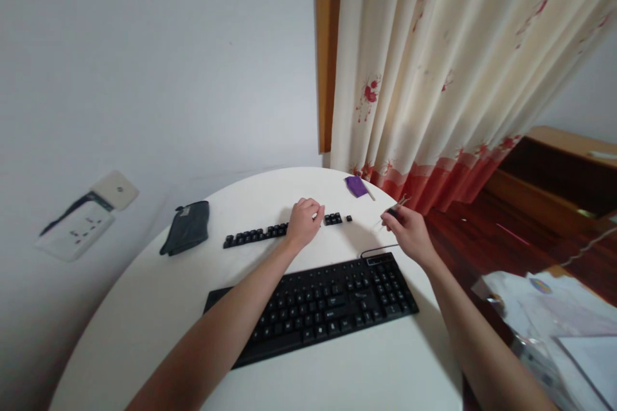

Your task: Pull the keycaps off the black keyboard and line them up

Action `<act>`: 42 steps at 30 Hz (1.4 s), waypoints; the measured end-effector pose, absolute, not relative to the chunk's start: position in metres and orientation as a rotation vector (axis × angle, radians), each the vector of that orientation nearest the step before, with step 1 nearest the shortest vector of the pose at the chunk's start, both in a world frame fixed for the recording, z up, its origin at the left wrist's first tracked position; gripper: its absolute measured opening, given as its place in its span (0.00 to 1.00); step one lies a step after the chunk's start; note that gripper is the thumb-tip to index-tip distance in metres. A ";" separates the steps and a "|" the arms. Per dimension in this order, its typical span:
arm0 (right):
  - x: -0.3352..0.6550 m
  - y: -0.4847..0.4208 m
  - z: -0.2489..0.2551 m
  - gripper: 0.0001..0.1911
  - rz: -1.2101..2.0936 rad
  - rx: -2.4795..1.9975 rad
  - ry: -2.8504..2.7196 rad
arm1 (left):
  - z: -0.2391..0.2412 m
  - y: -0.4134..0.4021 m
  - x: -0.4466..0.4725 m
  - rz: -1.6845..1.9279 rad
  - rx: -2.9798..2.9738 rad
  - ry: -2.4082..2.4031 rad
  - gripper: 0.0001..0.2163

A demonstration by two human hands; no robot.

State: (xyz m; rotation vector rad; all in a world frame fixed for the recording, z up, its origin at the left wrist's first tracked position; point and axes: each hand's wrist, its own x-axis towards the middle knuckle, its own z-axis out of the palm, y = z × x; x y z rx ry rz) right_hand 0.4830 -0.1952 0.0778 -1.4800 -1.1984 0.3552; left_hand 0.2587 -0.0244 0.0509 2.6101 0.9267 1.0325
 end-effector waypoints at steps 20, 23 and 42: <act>0.473 -0.249 0.071 0.10 0.571 -1.408 -1.775 | 0.047 -0.022 0.261 1.078 2.578 0.868 0.17; 0.474 -0.248 0.073 0.09 0.569 -1.397 -1.801 | 0.046 -0.022 0.261 1.105 2.576 0.845 0.17; 0.465 -0.243 0.054 0.16 0.491 -1.708 -1.622 | 0.047 -0.023 0.261 1.146 2.567 0.786 0.16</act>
